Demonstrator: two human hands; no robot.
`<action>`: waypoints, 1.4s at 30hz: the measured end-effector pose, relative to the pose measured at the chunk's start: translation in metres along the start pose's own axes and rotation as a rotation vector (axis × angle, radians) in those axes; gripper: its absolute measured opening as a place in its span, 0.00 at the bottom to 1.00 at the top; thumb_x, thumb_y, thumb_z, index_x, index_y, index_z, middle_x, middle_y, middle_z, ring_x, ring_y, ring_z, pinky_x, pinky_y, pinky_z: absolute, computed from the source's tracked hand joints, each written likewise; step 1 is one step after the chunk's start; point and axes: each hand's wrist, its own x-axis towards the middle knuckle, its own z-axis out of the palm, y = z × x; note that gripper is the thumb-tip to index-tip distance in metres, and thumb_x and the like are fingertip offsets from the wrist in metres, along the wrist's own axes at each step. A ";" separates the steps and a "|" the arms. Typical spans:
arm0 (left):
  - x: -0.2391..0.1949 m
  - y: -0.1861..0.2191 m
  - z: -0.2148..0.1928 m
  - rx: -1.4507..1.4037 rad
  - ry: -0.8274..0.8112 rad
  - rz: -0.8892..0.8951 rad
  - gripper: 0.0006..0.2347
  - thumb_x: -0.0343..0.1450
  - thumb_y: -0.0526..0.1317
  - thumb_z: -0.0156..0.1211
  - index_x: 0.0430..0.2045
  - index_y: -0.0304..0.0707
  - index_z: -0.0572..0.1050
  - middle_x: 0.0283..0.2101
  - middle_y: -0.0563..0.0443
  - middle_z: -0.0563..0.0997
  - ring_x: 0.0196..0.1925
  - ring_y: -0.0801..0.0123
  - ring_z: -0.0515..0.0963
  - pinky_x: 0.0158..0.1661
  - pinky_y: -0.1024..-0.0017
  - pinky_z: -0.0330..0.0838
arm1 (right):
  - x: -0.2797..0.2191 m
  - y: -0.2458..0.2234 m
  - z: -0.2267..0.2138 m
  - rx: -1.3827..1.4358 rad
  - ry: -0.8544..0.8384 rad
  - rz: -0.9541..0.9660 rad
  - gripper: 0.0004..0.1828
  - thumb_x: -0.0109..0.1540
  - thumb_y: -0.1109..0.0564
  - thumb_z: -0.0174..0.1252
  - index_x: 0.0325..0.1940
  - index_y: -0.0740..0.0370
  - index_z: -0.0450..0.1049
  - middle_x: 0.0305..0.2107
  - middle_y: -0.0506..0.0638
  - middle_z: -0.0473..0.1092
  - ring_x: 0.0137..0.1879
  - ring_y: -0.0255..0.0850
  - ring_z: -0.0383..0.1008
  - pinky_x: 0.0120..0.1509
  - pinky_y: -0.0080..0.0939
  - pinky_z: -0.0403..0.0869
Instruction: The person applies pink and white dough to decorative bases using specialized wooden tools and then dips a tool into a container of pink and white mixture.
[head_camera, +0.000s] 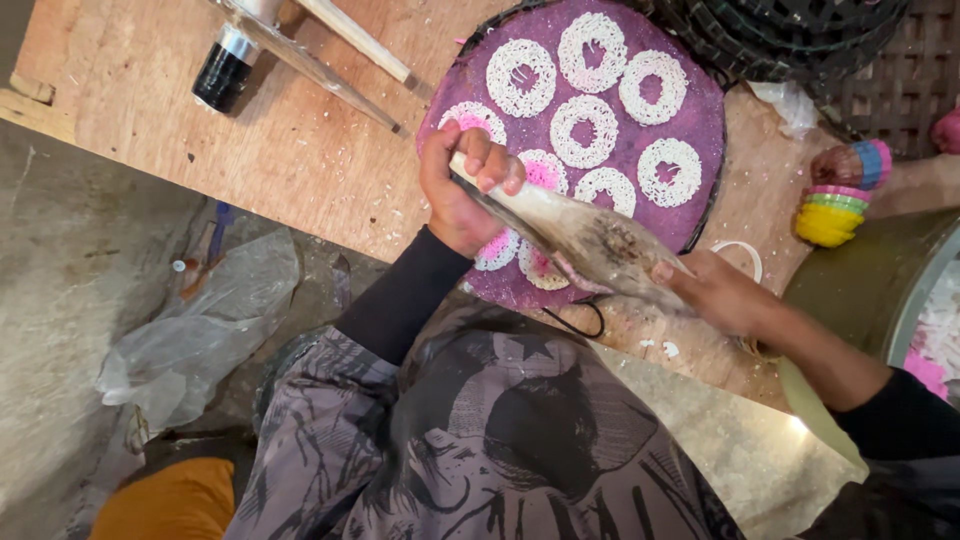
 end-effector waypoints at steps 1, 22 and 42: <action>0.001 -0.002 0.002 -0.002 -0.024 0.014 0.20 0.76 0.51 0.39 0.12 0.45 0.58 0.13 0.52 0.59 0.20 0.63 0.60 0.31 0.64 0.63 | 0.000 0.000 -0.002 -0.020 0.031 -0.001 0.35 0.66 0.31 0.42 0.38 0.64 0.81 0.20 0.55 0.71 0.27 0.45 0.71 0.36 0.52 0.73; -0.077 -0.105 0.035 2.206 -0.789 0.347 0.18 0.61 0.47 0.66 0.40 0.38 0.76 0.44 0.44 0.75 0.49 0.53 0.70 0.43 0.56 0.63 | -0.002 0.097 0.041 1.126 0.645 -0.792 0.41 0.55 0.26 0.56 0.47 0.68 0.71 0.29 0.54 0.71 0.33 0.42 0.70 0.36 0.40 0.68; -0.094 -0.114 -0.018 2.599 -1.731 0.309 0.13 0.68 0.42 0.53 0.43 0.37 0.77 0.49 0.50 0.77 0.57 0.60 0.70 0.55 0.68 0.62 | 0.014 0.079 0.057 1.359 0.729 -0.823 0.58 0.51 0.08 0.54 0.48 0.69 0.65 0.25 0.52 0.64 0.29 0.40 0.64 0.33 0.37 0.62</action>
